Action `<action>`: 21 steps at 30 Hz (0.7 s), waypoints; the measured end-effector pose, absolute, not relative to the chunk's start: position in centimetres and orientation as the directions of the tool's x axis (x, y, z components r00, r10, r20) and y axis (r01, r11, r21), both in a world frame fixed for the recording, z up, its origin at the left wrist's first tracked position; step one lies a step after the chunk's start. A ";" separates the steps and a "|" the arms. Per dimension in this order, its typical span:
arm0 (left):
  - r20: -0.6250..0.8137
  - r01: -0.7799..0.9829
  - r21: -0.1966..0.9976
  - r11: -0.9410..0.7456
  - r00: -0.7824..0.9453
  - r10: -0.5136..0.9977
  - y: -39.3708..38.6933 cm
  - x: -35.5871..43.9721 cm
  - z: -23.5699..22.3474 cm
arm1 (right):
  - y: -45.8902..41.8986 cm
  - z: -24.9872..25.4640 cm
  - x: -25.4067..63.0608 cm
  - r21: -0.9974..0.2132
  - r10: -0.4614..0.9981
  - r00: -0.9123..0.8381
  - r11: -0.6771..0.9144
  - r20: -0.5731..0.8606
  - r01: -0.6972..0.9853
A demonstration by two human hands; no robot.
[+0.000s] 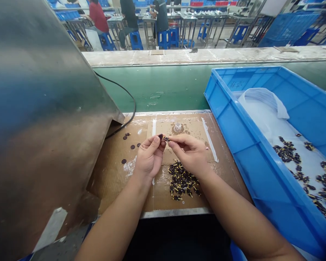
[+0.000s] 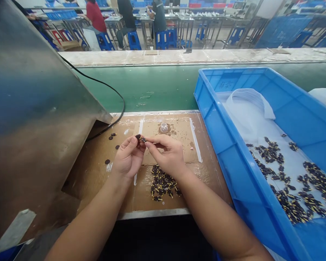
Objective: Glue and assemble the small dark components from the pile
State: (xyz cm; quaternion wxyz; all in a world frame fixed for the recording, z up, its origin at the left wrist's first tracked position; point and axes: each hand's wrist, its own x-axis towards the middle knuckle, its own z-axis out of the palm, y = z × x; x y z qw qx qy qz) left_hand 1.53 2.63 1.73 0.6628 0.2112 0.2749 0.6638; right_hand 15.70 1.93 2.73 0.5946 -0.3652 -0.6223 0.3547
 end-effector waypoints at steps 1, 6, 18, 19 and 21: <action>-0.078 -0.761 0.648 0.025 -0.033 0.996 2.6 1.5 1.7 | 1.9 2.7 15.7 -0.873 0.873 -0.027 0.487 0.486 0.035; -0.066 -0.759 0.651 0.021 -0.029 0.997 2.7 1.5 1.6 | 2.0 2.6 15.7 -0.863 0.865 -0.033 0.501 0.500 0.055; -0.043 -0.701 0.713 0.004 -0.037 0.998 2.7 1.5 1.5 | 2.0 2.9 15.8 -0.881 0.885 -0.038 0.465 0.463 0.086; -0.037 -0.691 0.723 -0.002 -0.042 0.998 2.7 1.5 1.5 | 2.0 2.9 15.8 -0.883 0.887 -0.035 0.461 0.460 0.086; -0.025 -0.676 0.736 -0.014 -0.049 0.998 2.6 1.4 1.5 | 2.0 2.9 15.8 -0.883 0.887 -0.036 0.461 0.460 0.085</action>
